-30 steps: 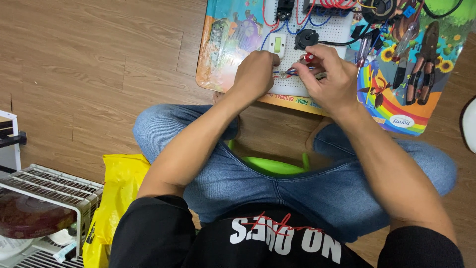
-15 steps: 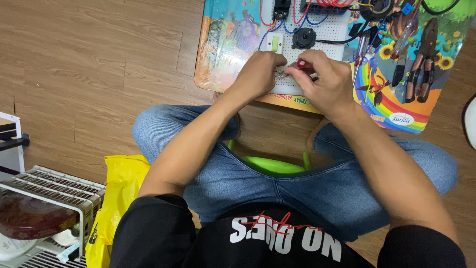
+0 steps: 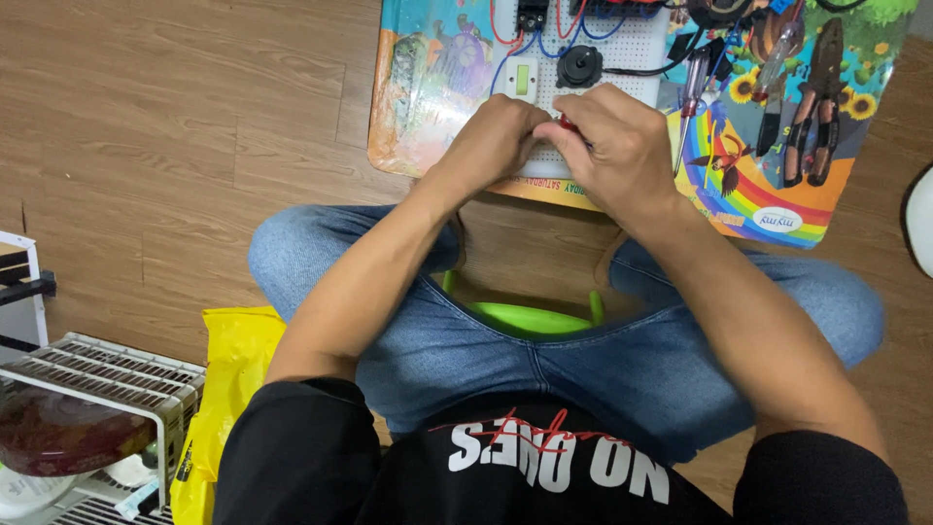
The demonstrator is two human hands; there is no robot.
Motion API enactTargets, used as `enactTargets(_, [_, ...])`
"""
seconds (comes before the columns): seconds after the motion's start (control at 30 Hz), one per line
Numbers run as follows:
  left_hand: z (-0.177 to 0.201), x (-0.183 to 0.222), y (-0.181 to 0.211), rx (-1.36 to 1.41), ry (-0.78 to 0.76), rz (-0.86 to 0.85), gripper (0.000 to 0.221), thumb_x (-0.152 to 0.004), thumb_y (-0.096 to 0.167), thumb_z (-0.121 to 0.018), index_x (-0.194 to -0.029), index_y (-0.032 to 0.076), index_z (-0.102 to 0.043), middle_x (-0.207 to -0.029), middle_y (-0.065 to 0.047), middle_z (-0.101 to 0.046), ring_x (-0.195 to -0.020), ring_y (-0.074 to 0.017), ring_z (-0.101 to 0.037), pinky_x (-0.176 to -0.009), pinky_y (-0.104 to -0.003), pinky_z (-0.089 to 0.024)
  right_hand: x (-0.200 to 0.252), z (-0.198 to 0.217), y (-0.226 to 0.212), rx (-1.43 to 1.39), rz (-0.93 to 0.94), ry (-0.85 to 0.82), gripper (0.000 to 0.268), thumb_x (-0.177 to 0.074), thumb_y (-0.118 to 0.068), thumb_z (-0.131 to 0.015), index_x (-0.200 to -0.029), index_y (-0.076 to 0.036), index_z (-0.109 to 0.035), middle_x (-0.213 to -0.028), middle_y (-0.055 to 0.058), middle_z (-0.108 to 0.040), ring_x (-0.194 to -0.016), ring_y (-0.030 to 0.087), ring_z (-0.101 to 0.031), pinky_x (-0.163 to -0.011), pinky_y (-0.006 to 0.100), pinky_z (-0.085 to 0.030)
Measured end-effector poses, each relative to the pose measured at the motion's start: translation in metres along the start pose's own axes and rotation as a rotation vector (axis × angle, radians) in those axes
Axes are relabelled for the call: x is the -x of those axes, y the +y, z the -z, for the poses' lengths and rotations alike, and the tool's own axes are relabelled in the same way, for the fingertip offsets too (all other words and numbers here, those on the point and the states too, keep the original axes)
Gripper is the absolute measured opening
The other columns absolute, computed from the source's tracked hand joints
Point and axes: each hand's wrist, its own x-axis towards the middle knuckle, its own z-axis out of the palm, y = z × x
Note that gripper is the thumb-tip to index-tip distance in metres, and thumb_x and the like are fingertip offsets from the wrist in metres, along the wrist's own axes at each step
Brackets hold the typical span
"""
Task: Preparing electrical wires by stripping insulation and connecting them to an electronic component terminal using a screwdriver.
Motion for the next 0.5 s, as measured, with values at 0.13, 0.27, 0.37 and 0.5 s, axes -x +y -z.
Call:
enactTargets(0.13, [-0.006,0.000,-0.008,-0.081,0.018,-0.017,0.030,-0.099,0.016,-0.064,-0.072,0.004,-0.064,-0.068,-0.016,-0.069,-0.061,-0.0344,-0.062,-0.056,-0.043,-0.042,-0.011,0.007,0.001,-0.121,0.090,-0.078,0.016,-0.103,0.001,-0.080,-0.113,0.012,-0.074,-0.089,0.020,-0.068,-0.078,0.032,-0.063,-0.067,0.039,-0.051])
enactTargets(0.27, [-0.001,-0.001,-0.003,-0.030,0.063,-0.044,0.026,-0.095,0.006,-0.066,-0.069,0.005,-0.061,-0.063,-0.011,-0.064,-0.056,-0.0268,-0.058,-0.053,-0.038,-0.040,-0.009,0.008,0.011,-0.125,0.047,-0.119,0.034,-0.098,0.001,-0.086,-0.126,0.013,-0.072,-0.102,0.023,-0.068,-0.090,0.037,-0.063,-0.078,0.045,-0.052])
enactTargets(0.37, [-0.003,-0.004,-0.006,-0.029,0.075,-0.045,0.030,-0.094,0.007,-0.069,-0.066,0.006,-0.058,-0.058,-0.010,-0.059,-0.052,-0.0245,-0.053,-0.051,-0.037,-0.035,-0.011,0.010,0.008,-0.077,0.039,-0.084,0.033,-0.097,0.001,-0.091,-0.123,0.012,-0.075,-0.095,0.020,-0.064,-0.085,0.033,-0.059,-0.072,0.042,-0.047])
enactTargets(0.5, [0.012,-0.006,0.008,0.067,0.025,-0.031,0.014,-0.092,0.008,-0.075,-0.080,0.004,-0.070,-0.070,-0.011,-0.072,-0.059,-0.0254,-0.062,-0.056,-0.035,-0.042,-0.013,0.012,0.004,-0.179,0.103,-0.089,0.029,-0.096,0.016,-0.083,-0.122,0.015,-0.072,-0.101,0.024,-0.072,-0.088,0.036,-0.066,-0.080,0.042,-0.057])
